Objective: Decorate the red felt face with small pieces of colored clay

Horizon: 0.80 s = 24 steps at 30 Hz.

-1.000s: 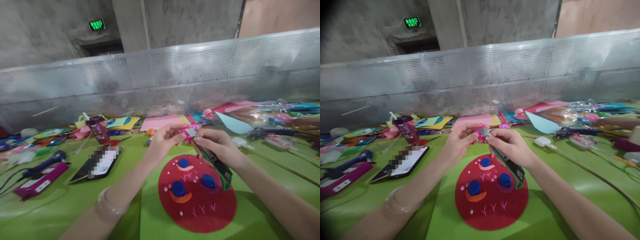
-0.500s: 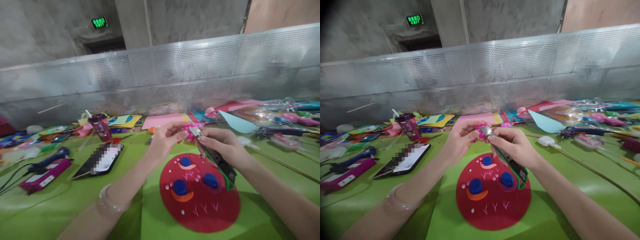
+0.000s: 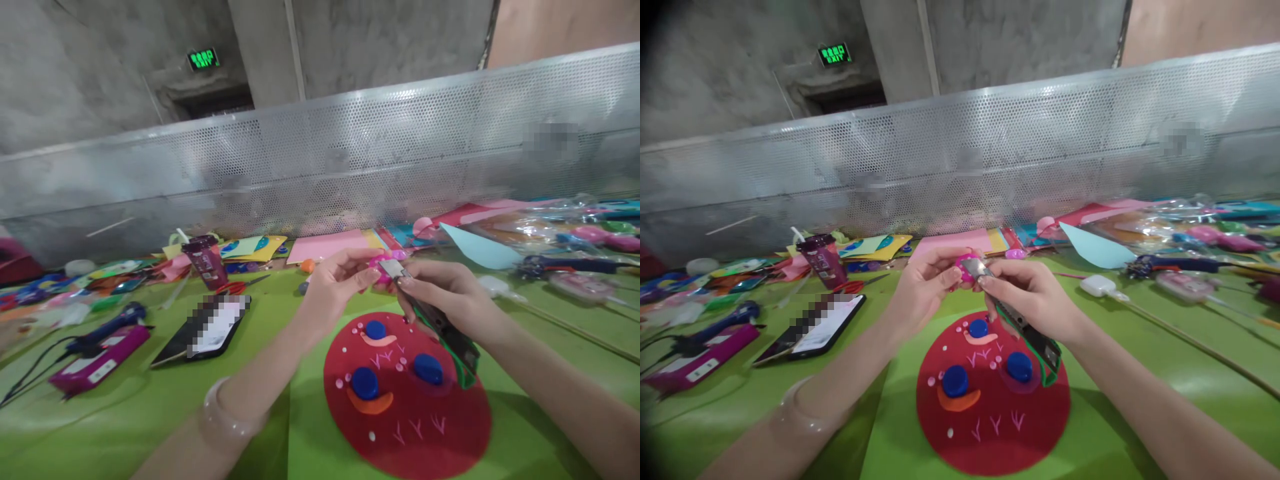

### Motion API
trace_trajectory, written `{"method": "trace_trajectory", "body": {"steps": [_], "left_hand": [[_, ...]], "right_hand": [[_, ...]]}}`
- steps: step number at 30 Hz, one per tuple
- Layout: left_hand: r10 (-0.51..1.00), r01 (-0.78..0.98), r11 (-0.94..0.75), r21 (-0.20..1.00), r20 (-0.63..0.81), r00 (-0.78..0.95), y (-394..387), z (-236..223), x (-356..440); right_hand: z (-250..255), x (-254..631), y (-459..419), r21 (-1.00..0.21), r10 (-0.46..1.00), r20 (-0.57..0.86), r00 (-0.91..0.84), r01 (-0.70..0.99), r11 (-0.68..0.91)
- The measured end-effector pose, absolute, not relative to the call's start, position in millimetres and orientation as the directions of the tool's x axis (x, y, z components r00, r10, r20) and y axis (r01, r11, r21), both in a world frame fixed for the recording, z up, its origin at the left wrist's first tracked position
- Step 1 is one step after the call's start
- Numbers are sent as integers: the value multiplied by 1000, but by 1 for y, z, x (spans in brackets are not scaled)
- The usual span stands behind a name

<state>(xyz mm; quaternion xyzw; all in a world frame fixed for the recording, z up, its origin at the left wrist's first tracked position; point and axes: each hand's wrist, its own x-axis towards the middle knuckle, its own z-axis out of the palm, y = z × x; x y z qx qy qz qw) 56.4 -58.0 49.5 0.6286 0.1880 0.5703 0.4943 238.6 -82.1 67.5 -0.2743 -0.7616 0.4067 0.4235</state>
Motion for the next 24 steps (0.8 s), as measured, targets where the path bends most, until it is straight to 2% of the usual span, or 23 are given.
{"method": "trace_trajectory", "body": {"steps": [4, 10, 16, 24], "left_hand": [[810, -340, -419, 842, 515, 279, -62, 50, 59], [848, -340, -418, 843, 496, 187, -69, 48, 67], [849, -280, -453, 846, 505, 153, -64, 45, 67], [834, -272, -474, 838, 526, 167, -63, 48, 65]], "right_hand": [[67, 238, -82, -865, 769, 402, -496, 71, 498], [65, 239, -81, -858, 776, 417, -473, 76, 508], [66, 237, -81, -834, 770, 451, -451, 95, 544], [65, 236, -78, -847, 773, 429, -468, 89, 524]]}}
